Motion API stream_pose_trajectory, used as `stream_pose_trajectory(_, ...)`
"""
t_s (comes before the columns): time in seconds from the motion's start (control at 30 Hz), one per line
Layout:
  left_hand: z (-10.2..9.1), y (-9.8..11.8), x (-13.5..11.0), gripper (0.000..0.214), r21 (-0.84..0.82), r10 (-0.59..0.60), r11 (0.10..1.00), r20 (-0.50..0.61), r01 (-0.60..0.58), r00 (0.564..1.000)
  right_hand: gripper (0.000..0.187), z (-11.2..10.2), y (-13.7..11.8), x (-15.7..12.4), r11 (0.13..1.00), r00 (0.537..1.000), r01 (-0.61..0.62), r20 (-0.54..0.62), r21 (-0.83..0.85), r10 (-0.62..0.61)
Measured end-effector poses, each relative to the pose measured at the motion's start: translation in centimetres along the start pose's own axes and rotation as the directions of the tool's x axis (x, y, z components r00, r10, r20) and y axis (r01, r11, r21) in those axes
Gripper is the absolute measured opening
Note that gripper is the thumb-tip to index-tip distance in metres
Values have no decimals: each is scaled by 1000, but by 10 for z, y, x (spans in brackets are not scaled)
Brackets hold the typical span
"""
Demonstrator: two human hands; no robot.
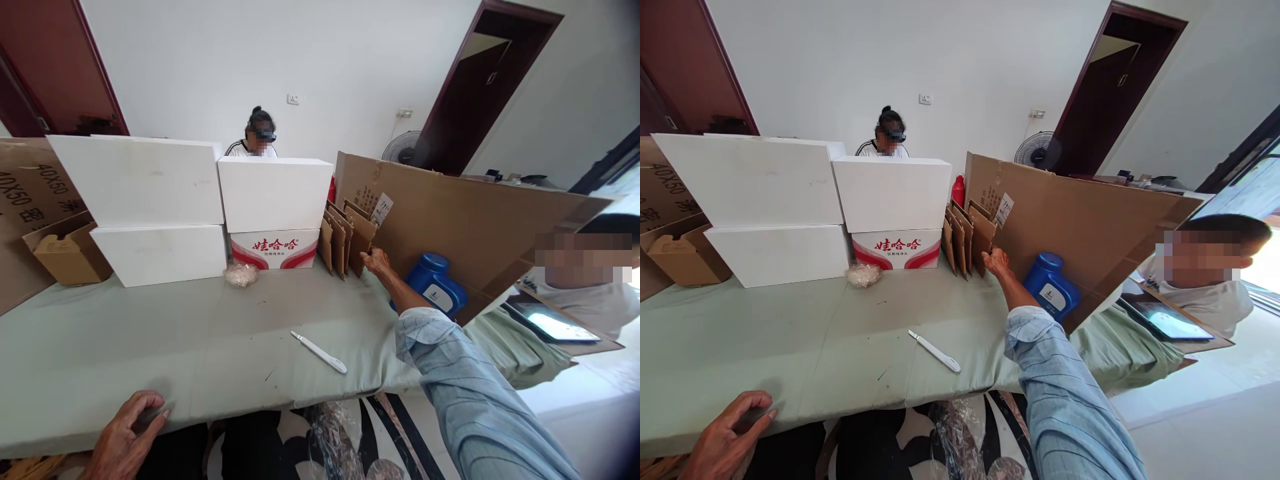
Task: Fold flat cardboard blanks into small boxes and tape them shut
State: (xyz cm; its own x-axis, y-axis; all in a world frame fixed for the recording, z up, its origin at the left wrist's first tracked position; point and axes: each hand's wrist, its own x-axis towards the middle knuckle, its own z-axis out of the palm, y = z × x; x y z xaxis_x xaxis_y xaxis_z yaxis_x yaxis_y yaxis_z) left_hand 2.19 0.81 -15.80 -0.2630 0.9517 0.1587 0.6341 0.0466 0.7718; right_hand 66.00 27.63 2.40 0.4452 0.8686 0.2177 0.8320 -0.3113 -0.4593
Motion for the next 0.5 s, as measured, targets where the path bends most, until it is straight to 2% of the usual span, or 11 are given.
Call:
stream_pose_trajectory(0.2,-6,9,0,59,24,46,999,47,-47,998,35,-4,9,-5,998,998,-60,30,-35,61)
stream_pose_trajectory(0.3,-8,14,0,61,28,65,997,35,-66,997,36,-2,8,-1,996,997,-74,37,-40,75)
stream_pose_trajectory(0.5,0,3,3,59,18,137,990,1,-137,991,39,11,6,7,995,995,-94,39,-33,95)
